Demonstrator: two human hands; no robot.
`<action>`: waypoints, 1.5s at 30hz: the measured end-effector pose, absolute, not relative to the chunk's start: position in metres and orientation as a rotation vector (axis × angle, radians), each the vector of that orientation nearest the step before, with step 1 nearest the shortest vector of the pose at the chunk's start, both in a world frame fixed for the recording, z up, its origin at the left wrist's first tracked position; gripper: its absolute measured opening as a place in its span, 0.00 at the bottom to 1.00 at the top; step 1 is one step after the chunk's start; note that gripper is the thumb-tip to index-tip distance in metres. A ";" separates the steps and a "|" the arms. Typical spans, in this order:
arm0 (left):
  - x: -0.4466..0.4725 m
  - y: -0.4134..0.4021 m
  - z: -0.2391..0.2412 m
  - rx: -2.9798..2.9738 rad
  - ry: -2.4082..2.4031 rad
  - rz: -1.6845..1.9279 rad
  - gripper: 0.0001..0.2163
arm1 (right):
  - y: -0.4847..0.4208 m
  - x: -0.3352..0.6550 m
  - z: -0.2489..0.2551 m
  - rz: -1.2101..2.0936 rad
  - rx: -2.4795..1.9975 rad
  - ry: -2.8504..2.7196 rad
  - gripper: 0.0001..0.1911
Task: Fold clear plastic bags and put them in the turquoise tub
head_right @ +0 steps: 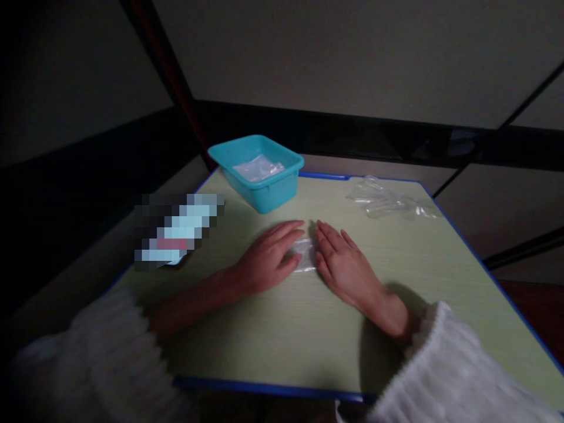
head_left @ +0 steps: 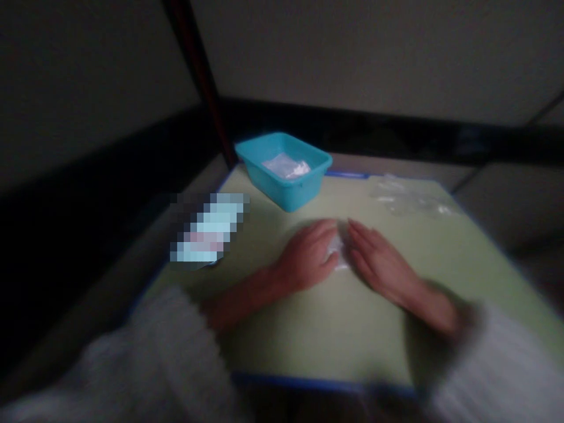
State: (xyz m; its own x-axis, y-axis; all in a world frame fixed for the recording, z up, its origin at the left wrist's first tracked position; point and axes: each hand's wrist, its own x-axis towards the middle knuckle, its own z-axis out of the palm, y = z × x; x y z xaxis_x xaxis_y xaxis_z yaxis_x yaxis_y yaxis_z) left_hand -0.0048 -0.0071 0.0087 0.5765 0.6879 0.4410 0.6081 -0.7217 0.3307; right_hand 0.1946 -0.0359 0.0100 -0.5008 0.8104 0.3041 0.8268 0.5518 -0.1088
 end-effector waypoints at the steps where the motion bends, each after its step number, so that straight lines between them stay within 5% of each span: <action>1: -0.002 -0.012 0.007 2.722 1.058 0.771 0.20 | -0.036 0.193 0.007 -0.096 -1.373 -2.510 0.27; 11: -0.006 -0.018 -0.012 2.929 1.047 0.391 0.29 | -0.035 0.193 -0.007 -0.132 -1.507 -2.655 0.31; 45: -0.018 -0.018 -0.017 2.923 1.122 0.404 0.31 | -0.034 0.196 -0.011 -0.109 -1.536 -2.615 0.32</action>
State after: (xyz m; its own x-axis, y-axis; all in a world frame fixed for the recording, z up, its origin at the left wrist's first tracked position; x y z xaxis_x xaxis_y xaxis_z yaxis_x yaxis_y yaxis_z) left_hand -0.0185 -0.0180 -0.0165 0.7144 0.6563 0.2426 0.6603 -0.7471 0.0767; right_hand 0.1961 -0.0335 -0.0115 -0.4833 0.8661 0.1279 0.8737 0.4864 0.0081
